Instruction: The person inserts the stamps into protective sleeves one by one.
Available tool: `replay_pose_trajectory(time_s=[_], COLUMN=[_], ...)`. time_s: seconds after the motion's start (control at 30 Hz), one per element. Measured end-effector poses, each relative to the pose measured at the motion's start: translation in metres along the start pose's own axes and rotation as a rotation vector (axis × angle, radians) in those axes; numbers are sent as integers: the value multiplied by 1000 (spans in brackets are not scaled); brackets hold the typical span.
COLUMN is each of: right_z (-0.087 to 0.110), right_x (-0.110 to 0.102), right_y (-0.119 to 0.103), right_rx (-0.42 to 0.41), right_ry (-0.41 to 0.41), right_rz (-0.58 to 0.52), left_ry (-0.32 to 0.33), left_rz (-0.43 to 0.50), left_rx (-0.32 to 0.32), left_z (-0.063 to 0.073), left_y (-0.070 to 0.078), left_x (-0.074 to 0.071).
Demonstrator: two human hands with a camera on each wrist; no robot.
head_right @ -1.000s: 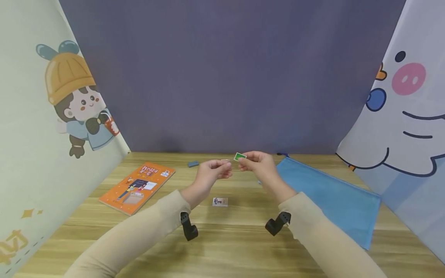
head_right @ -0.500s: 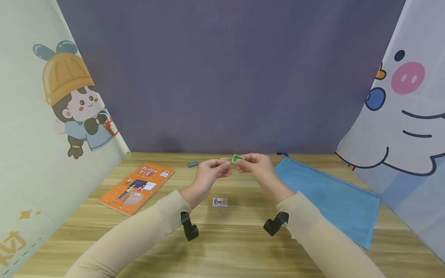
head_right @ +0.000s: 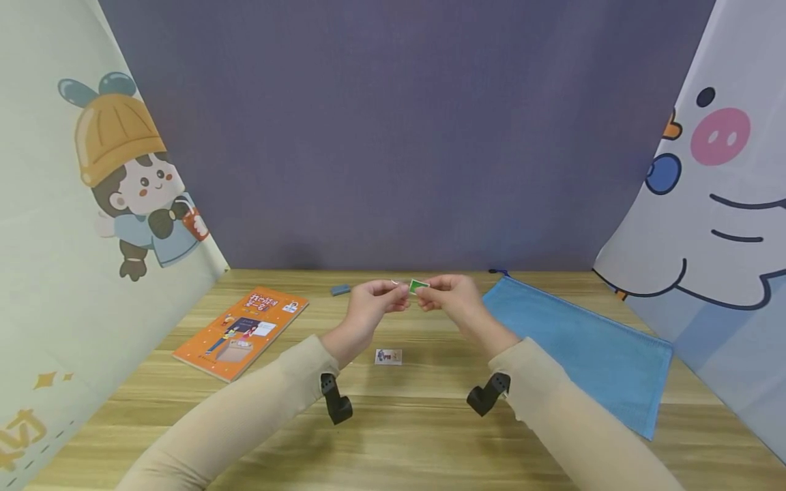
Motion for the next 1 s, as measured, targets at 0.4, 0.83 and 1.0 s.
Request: replay_pose_trajectory(time_s=[0.4, 0.83, 1.0], right_z=[-2, -4, -4], right_x=[-2, -2, -2], right_y=[-5, -13, -13], right_rx=[35, 24, 22], right_ry=[-46, -90, -84], right_rz=[61, 138, 147], left_ry=[-47, -69, -72], left_rz=[-43, -80, -84], left_rx=[38, 29, 20], left_z=[2, 1, 1], left_y=[1, 3, 4], left_x=[-3, -4, -4])
Point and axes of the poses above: each hand's wrist, its own z-axis away from the middle knuckle, its own x-axis out of the palm, y = z × x, the point moved 1 cm from there along -z, towards the middle knuckle
